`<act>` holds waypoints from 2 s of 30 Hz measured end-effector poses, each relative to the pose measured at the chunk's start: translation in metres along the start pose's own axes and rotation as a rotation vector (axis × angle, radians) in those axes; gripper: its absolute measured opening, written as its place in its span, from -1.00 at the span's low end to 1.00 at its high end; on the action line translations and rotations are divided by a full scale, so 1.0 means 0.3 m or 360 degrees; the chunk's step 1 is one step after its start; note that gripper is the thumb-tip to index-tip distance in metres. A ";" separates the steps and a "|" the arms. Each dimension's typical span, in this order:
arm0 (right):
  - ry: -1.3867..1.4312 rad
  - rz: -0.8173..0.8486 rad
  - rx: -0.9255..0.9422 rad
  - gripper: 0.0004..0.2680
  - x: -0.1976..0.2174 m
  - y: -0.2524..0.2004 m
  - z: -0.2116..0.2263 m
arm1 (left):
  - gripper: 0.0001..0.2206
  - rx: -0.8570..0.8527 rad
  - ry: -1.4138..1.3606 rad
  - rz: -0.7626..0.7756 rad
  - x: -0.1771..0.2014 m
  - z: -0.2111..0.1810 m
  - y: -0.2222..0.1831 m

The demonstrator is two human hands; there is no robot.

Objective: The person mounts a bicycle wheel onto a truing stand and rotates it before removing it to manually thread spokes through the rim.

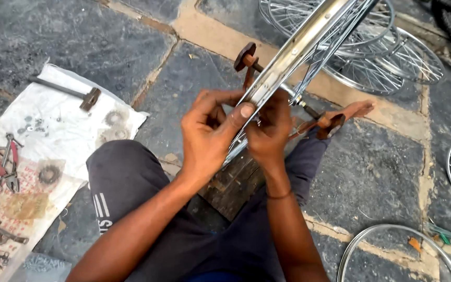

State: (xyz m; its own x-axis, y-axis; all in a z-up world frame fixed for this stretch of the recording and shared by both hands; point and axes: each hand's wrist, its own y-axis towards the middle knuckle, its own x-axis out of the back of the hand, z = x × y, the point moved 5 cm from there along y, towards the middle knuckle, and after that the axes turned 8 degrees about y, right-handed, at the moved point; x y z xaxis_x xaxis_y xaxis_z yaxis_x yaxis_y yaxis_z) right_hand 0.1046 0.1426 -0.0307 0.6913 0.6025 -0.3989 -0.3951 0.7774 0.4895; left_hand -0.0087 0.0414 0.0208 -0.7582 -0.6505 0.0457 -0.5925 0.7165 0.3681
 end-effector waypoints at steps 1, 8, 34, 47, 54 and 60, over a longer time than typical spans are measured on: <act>-0.0336 -0.0061 0.0043 -0.71 -0.046 0.024 0.036 | -0.74 -0.0099 -0.0035 0.0019 -0.001 -0.024 0.011; 0.0020 0.0140 0.0039 -0.70 -0.055 -0.015 0.080 | -0.76 -0.0072 -0.0485 0.0093 0.008 0.008 0.005; -0.0078 0.0073 -0.0004 -0.82 0.008 0.011 0.108 | -0.73 0.0127 -0.0319 0.0154 -0.012 0.050 0.016; -0.0372 0.0023 0.0093 -0.75 -0.017 0.005 0.113 | -0.66 0.0247 -0.0321 0.0180 -0.017 0.024 0.003; -0.0323 0.0007 -0.0042 -0.76 0.038 -0.003 0.049 | -0.65 0.0222 -0.0222 0.0123 0.001 0.028 0.005; -0.0160 0.0160 0.0048 -0.79 -0.021 0.045 0.139 | -0.65 0.0127 -0.0234 0.0139 -0.009 0.032 0.034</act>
State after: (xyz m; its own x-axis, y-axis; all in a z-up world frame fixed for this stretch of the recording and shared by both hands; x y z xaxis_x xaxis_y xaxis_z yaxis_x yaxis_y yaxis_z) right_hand 0.1203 0.1417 0.0107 0.7069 0.6547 -0.2677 -0.4481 0.7073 0.5467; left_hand -0.0152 0.0529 0.0155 -0.8357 -0.5454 -0.0640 -0.5381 0.7901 0.2934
